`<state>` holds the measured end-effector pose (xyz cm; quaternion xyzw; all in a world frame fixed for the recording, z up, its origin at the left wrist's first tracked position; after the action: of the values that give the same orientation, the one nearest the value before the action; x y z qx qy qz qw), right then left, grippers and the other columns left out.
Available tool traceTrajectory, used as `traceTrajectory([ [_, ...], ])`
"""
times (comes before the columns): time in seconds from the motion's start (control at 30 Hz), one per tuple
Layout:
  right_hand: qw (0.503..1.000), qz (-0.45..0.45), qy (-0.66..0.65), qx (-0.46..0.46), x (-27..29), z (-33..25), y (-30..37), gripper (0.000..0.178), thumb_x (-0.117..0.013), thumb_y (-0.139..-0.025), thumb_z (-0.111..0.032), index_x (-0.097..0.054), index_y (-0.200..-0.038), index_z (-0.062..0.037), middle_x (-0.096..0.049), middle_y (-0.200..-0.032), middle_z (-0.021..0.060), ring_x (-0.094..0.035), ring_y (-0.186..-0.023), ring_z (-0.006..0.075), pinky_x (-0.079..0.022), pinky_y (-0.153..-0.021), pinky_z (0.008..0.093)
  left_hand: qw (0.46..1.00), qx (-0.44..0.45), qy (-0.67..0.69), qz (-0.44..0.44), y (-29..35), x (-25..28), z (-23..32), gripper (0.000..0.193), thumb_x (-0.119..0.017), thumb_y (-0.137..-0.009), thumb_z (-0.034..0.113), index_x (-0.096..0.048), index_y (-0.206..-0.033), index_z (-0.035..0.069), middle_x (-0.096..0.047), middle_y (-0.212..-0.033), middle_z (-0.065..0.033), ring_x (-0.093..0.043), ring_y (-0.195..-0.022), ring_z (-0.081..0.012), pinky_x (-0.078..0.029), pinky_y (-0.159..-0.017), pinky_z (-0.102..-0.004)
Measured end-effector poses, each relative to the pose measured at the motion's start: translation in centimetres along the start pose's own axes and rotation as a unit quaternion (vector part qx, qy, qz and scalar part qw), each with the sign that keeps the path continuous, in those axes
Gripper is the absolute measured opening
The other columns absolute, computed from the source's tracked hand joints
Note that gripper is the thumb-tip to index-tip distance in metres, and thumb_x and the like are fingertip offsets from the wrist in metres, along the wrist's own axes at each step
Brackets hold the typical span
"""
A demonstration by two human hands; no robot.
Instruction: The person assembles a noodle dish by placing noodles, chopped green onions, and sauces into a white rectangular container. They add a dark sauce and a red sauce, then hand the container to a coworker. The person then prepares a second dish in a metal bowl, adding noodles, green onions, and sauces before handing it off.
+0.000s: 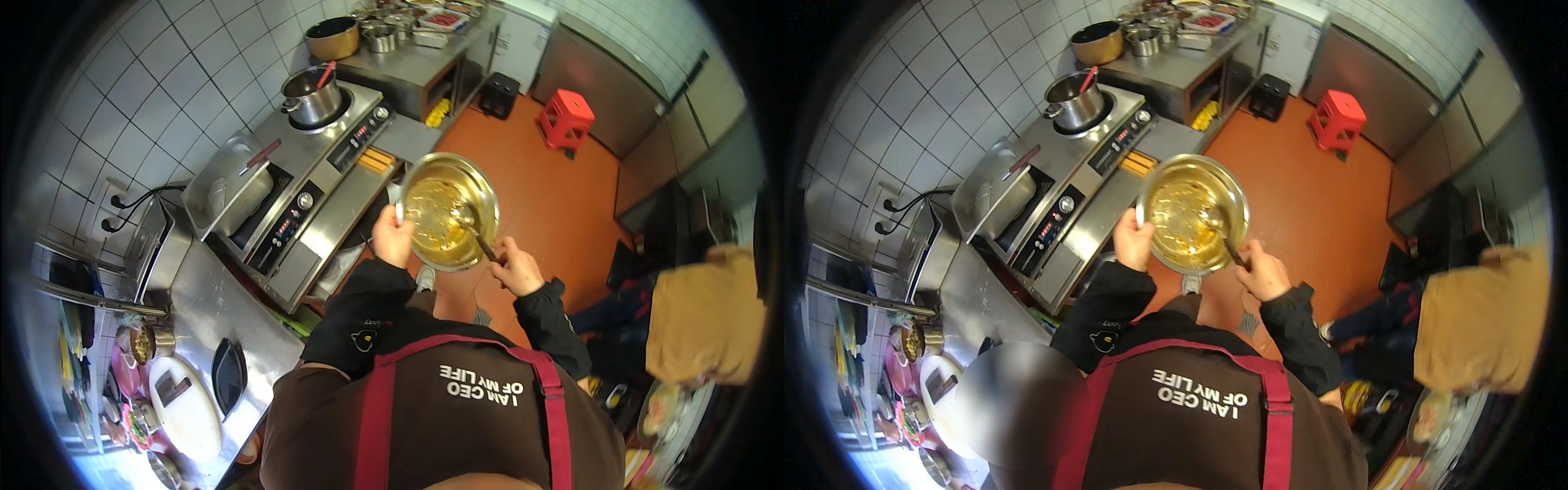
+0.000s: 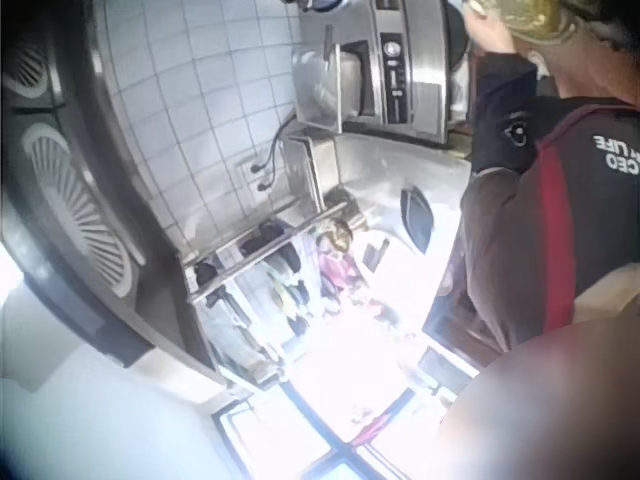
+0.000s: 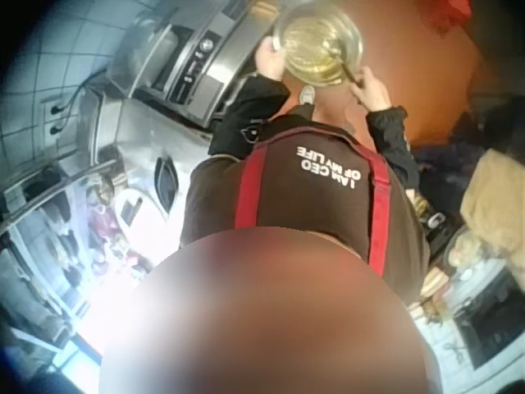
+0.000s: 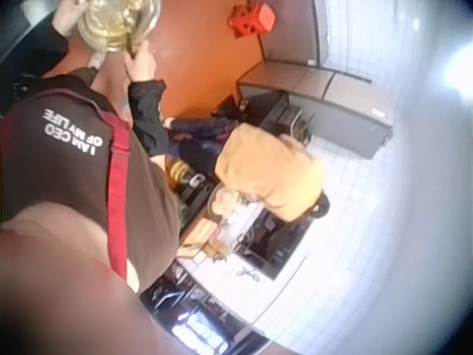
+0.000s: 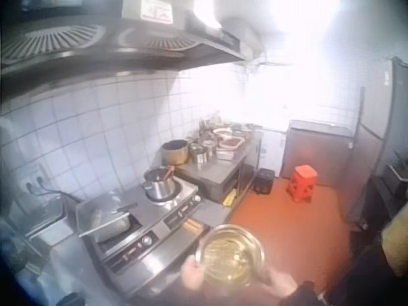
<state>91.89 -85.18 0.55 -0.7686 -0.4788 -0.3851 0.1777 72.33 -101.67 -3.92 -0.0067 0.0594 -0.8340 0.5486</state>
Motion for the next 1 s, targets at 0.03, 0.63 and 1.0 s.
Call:
traceTrajectory([
  [0.03, 0.999, 0.025, 0.028, 0.012, 1.2, -0.1, -2.1, 0.03, -0.065, -0.073, -0.024, -0.049, -0.093, -0.0071, -0.062, -0.072, 0.0118, -0.061, -0.069, 0.0313, -0.047, -0.06, 0.0398, 0.997, -0.049, -0.064, -0.002, -2.1, -1.0, -0.8, 0.01, -0.054, -0.073, 0.0, -0.044, -0.072, 0.002, -0.048, -0.059, -0.0057, -0.046, -0.055, -0.0111, -0.037, -0.051, -0.0271],
  [0.63, 0.941, 0.062, 0.157, 0.292, 18.5, 5.3, -36.2, 0.014, -0.064, -0.073, -0.013, -0.055, -0.081, -0.0069, -0.055, -0.073, 0.0096, -0.058, -0.066, 0.0284, -0.046, -0.056, 0.0354, 0.873, -0.261, -0.248, -0.33, -31.0, -28.6, -0.9, 0.019, -0.061, -0.072, 0.015, -0.051, -0.085, 0.005, -0.059, -0.077, -0.0164, -0.057, -0.075, -0.0354, -0.045, -0.064, -0.044],
  [1.0, 0.873, 0.119, 0.104, 0.461, 29.9, 13.6, -55.1, 0.014, -0.062, -0.074, -0.015, -0.054, -0.082, -0.0069, -0.053, -0.071, 0.007, -0.058, -0.063, 0.0248, -0.048, -0.052, 0.0328, 0.836, -0.3, -0.415, -0.195, -46.2, -42.4, 3.7, 0.03, -0.07, -0.067, 0.02, -0.046, -0.079, 0.005, -0.056, -0.075, -0.0129, -0.057, -0.07, -0.0326, -0.045, -0.059, -0.0396],
])
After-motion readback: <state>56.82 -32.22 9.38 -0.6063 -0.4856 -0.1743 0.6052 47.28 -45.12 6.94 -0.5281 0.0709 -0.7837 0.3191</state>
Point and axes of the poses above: each hand's wrist, its own y-axis away from the middle knuckle, its own x-axis out of the back of the hand, z = x × y, the point moved 1 cm from there along -y, towards the middle knuckle
